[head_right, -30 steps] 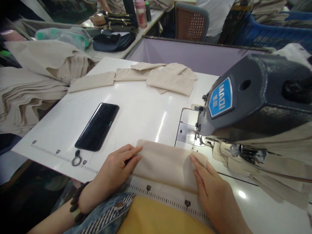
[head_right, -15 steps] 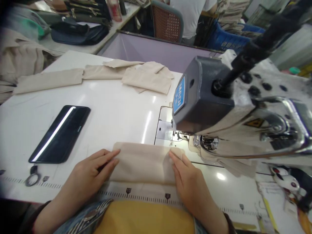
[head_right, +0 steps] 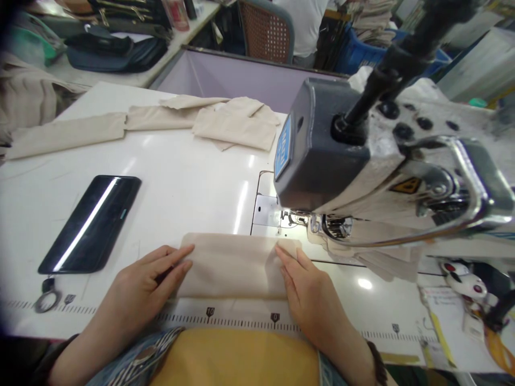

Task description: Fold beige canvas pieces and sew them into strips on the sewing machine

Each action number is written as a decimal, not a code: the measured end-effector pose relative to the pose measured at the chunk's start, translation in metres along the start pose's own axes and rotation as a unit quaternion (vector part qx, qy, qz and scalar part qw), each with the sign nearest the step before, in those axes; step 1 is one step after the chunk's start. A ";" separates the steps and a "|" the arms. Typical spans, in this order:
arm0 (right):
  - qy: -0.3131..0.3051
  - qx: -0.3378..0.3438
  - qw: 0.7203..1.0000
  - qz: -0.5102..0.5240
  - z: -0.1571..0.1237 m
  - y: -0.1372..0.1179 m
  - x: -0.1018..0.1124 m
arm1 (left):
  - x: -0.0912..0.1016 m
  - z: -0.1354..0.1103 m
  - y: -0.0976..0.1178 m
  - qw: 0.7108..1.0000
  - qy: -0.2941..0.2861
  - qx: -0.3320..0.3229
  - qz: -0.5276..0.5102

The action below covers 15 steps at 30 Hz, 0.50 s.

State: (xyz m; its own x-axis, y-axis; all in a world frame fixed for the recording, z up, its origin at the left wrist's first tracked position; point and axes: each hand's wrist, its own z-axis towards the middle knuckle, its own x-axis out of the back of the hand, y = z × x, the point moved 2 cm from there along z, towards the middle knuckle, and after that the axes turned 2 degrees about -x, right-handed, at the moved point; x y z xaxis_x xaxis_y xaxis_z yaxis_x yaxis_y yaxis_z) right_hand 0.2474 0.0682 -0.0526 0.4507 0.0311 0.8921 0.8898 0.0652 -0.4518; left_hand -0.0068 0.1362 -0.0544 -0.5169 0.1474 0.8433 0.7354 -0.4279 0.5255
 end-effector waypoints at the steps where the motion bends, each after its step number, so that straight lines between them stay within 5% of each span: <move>1: 0.000 0.002 1.000 0.002 0.000 0.000 0.000 | 0.000 0.000 0.000 1.000 -0.002 0.001 0.001; 15: -0.008 -0.016 1.000 -0.014 0.003 -0.004 0.003 | 0.001 0.000 0.000 1.000 -0.009 0.000 0.004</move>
State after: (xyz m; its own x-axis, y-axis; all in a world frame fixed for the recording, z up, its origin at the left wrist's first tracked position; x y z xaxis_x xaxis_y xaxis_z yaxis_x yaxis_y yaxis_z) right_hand 0.2451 0.0705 -0.0484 0.4248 0.0455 0.9041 0.9039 0.0334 -0.4264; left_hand -0.0074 0.1368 -0.0541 -0.5038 0.1595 0.8490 0.7390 -0.4292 0.5192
